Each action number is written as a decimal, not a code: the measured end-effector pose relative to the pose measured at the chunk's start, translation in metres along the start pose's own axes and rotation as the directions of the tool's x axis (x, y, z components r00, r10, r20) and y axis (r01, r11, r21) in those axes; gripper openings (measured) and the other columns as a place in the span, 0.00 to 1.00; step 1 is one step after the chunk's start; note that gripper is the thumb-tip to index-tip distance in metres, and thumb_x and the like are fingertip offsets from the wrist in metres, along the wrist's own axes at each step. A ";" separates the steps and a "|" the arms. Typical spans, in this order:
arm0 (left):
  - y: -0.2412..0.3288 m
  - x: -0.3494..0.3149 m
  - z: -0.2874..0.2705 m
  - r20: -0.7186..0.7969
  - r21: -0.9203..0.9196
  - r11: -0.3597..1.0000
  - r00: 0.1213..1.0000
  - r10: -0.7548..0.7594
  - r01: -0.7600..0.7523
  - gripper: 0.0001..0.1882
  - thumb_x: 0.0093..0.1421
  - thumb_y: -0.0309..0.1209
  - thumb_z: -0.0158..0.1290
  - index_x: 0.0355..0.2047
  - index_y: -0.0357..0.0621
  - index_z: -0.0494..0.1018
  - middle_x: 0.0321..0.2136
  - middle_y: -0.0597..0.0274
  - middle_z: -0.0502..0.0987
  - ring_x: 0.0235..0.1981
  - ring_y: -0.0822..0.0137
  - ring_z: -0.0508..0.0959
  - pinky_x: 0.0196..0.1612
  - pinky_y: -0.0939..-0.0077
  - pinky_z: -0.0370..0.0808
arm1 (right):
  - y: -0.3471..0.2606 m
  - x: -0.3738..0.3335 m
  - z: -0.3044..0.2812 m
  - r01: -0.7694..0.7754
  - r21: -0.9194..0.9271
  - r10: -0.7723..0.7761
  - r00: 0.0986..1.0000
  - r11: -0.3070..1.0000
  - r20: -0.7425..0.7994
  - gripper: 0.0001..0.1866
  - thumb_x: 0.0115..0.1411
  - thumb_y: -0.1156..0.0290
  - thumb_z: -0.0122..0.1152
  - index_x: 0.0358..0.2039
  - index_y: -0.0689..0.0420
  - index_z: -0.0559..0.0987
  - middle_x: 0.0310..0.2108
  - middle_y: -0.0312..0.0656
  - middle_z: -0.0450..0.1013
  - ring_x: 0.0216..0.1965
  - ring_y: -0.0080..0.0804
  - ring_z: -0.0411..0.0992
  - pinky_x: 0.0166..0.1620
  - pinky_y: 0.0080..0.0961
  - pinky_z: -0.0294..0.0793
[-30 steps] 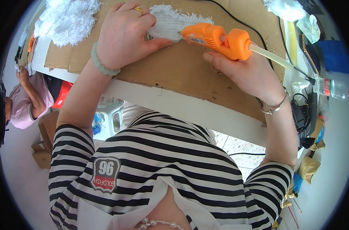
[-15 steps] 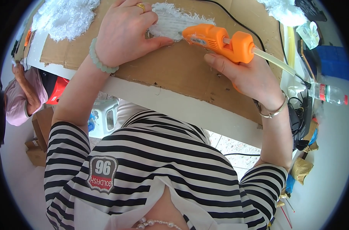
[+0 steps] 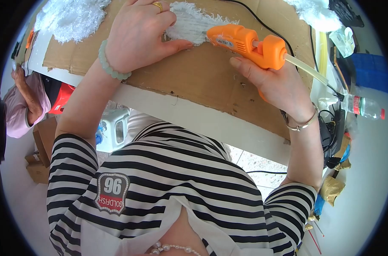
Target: The recorder is using a hot glue gun to attach small pieces of white fluffy stuffing material onto a decorative lace border on a cardboard surface.
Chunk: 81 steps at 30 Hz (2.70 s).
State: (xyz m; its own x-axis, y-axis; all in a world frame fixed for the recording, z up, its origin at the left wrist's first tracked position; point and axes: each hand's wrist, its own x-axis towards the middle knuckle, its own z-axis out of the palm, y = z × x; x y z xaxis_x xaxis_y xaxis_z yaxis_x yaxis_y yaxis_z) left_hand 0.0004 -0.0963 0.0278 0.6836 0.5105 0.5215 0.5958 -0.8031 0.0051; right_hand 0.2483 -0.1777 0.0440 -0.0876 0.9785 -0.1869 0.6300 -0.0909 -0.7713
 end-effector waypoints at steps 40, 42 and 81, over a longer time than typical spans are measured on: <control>-0.009 -0.003 -0.011 -0.020 -0.090 0.988 0.992 -0.127 0.124 0.11 0.47 0.35 0.62 0.23 0.42 0.73 0.21 0.60 0.74 0.26 0.58 0.74 0.34 0.66 0.70 | 0.010 0.009 -0.011 0.133 0.230 -0.146 0.989 0.964 0.040 0.11 0.61 0.63 0.59 0.36 0.59 0.76 0.24 0.32 0.68 0.24 0.20 0.67 0.30 0.19 0.67; -0.010 -0.006 -0.004 -0.031 -0.088 0.988 0.991 -0.127 0.124 0.10 0.47 0.34 0.63 0.24 0.44 0.73 0.21 0.64 0.75 0.26 0.59 0.74 0.35 0.67 0.70 | 0.010 0.006 -0.006 0.162 0.268 -0.163 0.986 0.950 -0.020 0.12 0.62 0.61 0.57 0.35 0.58 0.75 0.24 0.32 0.69 0.25 0.21 0.68 0.30 0.20 0.67; -0.049 -0.039 0.011 0.105 -0.516 0.539 0.673 -0.732 0.666 0.12 0.52 0.27 0.56 0.37 0.39 0.75 0.22 0.62 0.76 0.21 0.74 0.73 0.27 0.79 0.71 | 0.006 0.008 0.007 0.076 0.337 -0.133 0.980 0.938 0.147 0.15 0.59 0.58 0.60 0.34 0.58 0.75 0.21 0.32 0.69 0.23 0.18 0.68 0.27 0.17 0.68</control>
State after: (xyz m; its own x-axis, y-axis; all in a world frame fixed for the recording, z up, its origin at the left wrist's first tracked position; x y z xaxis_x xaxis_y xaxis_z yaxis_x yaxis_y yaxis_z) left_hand -0.0512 -0.0731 -0.0021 0.0683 0.9637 0.2580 0.5588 -0.2512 0.7903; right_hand 0.2456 -0.1714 0.0338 -0.2831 0.9438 -0.1706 0.3247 -0.0731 -0.9430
